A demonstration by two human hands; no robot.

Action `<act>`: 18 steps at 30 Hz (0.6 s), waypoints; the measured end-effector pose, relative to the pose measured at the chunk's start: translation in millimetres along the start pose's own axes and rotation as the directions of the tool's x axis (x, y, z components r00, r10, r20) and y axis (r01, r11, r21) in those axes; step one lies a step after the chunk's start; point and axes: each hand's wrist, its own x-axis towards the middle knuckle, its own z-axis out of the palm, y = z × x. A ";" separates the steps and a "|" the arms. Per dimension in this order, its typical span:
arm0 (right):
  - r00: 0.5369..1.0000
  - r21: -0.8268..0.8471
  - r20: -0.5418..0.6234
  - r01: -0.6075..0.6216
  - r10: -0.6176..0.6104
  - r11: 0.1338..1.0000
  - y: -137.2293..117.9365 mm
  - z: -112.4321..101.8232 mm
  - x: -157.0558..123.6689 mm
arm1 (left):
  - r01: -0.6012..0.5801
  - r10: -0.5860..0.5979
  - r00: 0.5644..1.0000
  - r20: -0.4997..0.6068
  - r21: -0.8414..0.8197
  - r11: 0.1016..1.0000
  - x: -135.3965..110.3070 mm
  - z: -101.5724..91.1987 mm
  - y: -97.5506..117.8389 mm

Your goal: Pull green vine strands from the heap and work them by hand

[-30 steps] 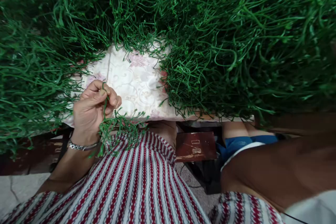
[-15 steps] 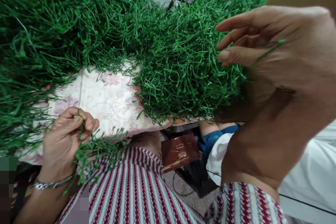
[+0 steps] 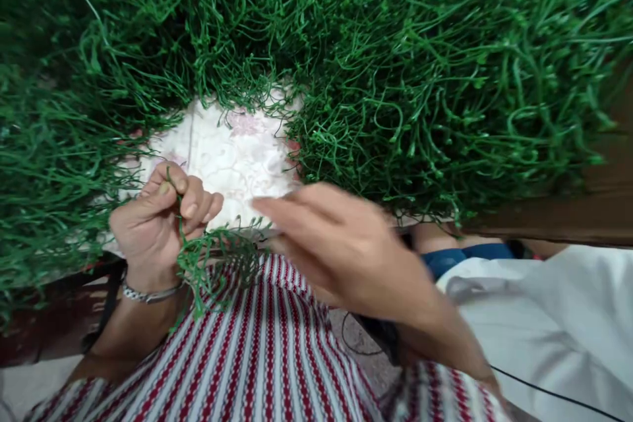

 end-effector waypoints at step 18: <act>0.984 0.091 -0.100 0.158 -0.149 0.983 2.8 108.5 3.6 | -0.141 0.050 0.980 0.193 0.494 0.858 -30.3 -52.6 25.7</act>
